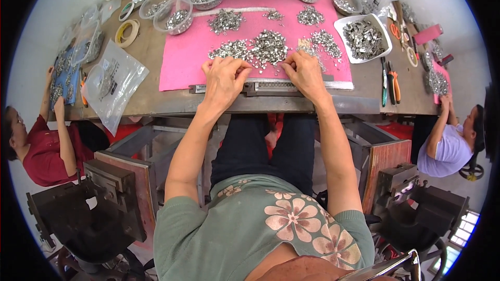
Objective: The person assembles small metal jewelry components by placing them into a template and then using a press machine.
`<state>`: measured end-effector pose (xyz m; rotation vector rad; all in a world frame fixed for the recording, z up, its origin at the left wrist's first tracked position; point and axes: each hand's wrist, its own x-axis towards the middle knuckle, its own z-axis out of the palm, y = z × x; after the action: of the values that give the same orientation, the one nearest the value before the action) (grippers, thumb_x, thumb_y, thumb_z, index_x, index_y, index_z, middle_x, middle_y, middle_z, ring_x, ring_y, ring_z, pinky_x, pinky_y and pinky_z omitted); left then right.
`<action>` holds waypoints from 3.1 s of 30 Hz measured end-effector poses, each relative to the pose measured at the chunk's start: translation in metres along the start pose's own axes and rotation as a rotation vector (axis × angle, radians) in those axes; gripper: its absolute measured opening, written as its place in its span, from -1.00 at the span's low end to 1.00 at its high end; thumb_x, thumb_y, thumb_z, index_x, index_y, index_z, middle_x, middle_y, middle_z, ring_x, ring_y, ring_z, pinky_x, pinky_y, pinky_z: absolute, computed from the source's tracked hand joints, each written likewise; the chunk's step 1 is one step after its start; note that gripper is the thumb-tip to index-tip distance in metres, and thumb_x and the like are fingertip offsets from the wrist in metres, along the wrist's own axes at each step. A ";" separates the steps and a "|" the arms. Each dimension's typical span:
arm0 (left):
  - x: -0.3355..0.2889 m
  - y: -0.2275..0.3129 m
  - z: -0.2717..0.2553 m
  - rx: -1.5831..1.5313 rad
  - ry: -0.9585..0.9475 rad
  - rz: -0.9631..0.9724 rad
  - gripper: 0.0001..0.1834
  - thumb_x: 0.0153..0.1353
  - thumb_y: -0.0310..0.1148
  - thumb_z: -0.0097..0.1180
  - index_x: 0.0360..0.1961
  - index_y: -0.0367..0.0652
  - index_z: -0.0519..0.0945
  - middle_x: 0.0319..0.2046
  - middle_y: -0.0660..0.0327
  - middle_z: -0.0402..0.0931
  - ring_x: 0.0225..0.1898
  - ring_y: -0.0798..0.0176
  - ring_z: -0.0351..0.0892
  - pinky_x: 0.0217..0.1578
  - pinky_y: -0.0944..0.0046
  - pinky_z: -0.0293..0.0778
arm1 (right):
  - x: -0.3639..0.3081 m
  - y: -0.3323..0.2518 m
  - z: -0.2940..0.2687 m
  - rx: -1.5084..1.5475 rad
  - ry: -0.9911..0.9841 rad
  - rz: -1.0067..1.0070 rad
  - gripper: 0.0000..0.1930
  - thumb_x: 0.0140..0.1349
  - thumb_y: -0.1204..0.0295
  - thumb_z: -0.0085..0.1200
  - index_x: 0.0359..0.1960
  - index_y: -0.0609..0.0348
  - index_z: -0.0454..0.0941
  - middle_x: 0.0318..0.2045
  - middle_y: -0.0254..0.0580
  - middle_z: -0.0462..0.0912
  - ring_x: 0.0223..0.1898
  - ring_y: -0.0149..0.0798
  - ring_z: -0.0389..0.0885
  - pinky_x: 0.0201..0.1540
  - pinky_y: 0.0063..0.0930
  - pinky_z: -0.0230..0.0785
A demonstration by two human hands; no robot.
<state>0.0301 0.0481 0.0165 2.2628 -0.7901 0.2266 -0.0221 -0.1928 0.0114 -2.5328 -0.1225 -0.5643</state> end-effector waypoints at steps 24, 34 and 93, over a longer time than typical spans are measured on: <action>0.021 -0.009 0.019 0.142 -0.030 0.227 -0.92 0.18 -0.32 0.34 -0.32 0.00 0.69 -0.44 0.34 0.51 -0.25 0.21 0.49 0.12 -0.08 0.16 | -0.030 -0.008 -0.027 0.132 -0.115 -0.139 -0.93 0.24 0.57 0.19 -0.27 0.24 0.57 -0.36 -0.07 0.54 -0.26 0.03 0.56 -0.17 -0.19 0.38; 0.010 0.031 0.035 -0.036 0.012 0.210 -0.92 0.14 -0.35 0.33 -0.36 -0.03 0.67 -0.42 0.33 0.54 -0.21 0.21 0.53 0.13 -0.07 0.18 | 0.003 0.006 0.005 -0.011 0.054 0.183 -0.83 0.13 0.39 0.36 -0.41 0.20 0.64 -0.42 -0.12 0.63 -0.30 0.01 0.61 -0.19 -0.11 0.38; -0.013 0.045 0.044 -0.084 0.213 0.175 -0.85 0.22 -0.29 0.33 -0.19 0.00 0.69 -0.24 0.33 0.64 -0.10 0.26 0.58 0.22 -0.04 0.12 | -0.066 -0.003 -0.018 0.552 0.105 0.377 -0.71 0.23 0.57 0.28 0.00 0.27 0.62 -0.22 -0.18 0.75 -0.28 -0.38 0.67 -0.13 -0.48 0.52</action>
<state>-0.0098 -0.0011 0.0058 2.0515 -0.8665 0.4979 -0.0890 -0.1976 -0.0007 -1.9202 0.2081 -0.4358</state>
